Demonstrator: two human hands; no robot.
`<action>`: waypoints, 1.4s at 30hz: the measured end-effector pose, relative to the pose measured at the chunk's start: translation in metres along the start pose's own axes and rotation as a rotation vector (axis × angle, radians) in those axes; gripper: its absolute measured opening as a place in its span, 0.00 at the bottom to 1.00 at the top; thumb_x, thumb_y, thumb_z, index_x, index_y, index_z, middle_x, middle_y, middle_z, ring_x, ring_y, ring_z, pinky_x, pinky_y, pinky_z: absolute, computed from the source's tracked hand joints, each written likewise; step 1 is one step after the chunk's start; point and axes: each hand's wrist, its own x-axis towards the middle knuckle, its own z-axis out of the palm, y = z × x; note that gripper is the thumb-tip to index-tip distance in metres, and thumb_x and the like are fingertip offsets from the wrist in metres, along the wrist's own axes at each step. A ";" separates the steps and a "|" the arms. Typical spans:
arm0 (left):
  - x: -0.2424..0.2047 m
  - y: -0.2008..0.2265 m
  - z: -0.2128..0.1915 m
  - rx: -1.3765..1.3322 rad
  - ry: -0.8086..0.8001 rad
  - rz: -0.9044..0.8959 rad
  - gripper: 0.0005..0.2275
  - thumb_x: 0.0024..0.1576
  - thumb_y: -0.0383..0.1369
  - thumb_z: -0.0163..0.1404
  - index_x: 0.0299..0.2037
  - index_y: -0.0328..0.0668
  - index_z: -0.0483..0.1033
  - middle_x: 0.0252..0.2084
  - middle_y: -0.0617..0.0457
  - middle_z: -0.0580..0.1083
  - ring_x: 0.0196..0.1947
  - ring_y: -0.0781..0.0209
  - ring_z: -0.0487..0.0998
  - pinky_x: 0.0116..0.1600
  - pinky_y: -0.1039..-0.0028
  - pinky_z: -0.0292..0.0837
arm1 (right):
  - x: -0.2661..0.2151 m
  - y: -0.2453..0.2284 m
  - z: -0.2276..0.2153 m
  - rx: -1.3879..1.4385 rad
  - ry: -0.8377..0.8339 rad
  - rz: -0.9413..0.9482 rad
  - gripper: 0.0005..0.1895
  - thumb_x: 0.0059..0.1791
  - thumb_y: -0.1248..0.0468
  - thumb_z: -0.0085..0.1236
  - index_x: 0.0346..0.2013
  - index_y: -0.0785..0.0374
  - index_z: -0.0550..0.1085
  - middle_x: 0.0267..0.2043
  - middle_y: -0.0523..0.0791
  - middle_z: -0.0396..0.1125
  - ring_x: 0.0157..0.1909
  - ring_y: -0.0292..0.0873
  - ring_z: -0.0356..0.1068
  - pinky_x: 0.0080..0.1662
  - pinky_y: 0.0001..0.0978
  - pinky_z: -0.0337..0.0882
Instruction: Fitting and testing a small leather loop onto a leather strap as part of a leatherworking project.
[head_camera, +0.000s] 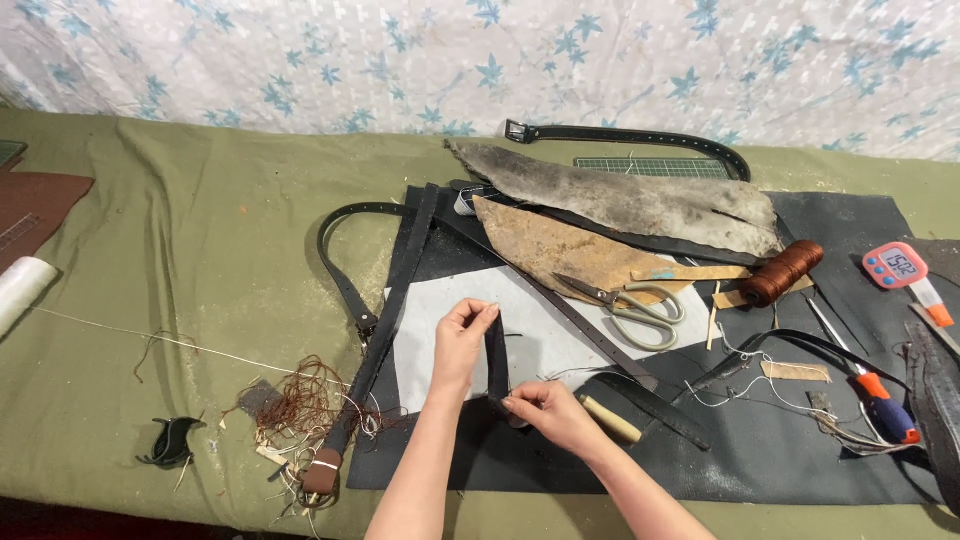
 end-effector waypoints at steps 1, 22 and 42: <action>0.001 -0.001 0.000 0.002 0.000 -0.002 0.07 0.58 0.30 0.58 0.28 0.45 0.74 0.28 0.63 0.69 0.33 0.72 0.66 0.46 0.79 0.63 | 0.000 0.000 -0.003 0.003 0.000 0.001 0.11 0.53 0.62 0.59 0.28 0.62 0.80 0.26 0.40 0.72 0.30 0.32 0.66 0.37 0.25 0.65; 0.002 -0.002 -0.002 -0.096 0.115 -0.076 0.06 0.59 0.30 0.57 0.30 0.42 0.77 0.26 0.60 0.69 0.25 0.71 0.64 0.31 0.80 0.61 | -0.004 -0.015 -0.042 0.007 0.036 -0.110 0.14 0.56 0.61 0.54 0.26 0.59 0.69 0.33 0.39 0.62 0.35 0.34 0.59 0.42 0.27 0.60; -0.001 -0.003 0.001 -0.009 -0.062 -0.169 0.09 0.58 0.28 0.58 0.26 0.41 0.75 0.27 0.56 0.66 0.24 0.66 0.66 0.31 0.76 0.70 | -0.150 0.067 -0.102 -0.871 0.162 -0.113 0.31 0.46 0.70 0.50 0.59 0.33 0.76 0.52 0.36 0.72 0.51 0.40 0.72 0.51 0.33 0.73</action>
